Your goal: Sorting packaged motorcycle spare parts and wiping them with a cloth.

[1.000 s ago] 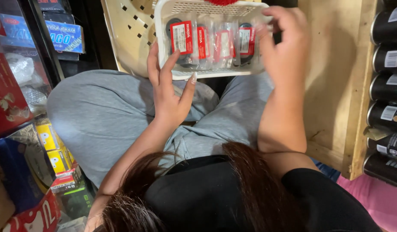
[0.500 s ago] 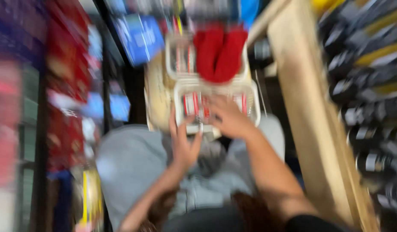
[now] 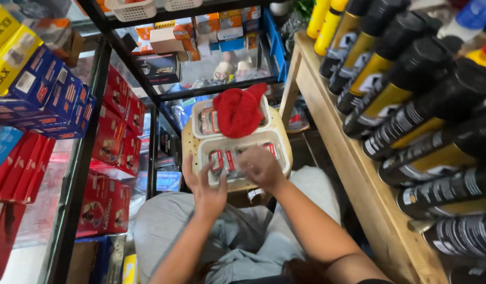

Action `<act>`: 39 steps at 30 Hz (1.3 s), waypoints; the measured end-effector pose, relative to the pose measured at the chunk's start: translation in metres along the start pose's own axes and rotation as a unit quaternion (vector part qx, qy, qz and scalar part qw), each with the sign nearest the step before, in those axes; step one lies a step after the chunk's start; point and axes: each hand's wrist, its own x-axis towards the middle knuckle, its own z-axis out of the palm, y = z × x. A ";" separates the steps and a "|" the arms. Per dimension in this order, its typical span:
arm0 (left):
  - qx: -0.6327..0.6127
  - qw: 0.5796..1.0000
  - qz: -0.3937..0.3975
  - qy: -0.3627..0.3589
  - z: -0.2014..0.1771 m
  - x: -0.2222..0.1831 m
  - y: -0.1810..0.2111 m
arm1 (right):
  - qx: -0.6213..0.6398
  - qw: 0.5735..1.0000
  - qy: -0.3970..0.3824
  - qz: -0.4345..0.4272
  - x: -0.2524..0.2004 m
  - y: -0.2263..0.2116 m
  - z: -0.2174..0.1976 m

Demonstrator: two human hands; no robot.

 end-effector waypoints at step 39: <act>-0.006 0.973 0.145 -0.181 0.037 0.056 -0.038 | 0.554 0.590 0.379 0.449 -0.059 0.190 -0.017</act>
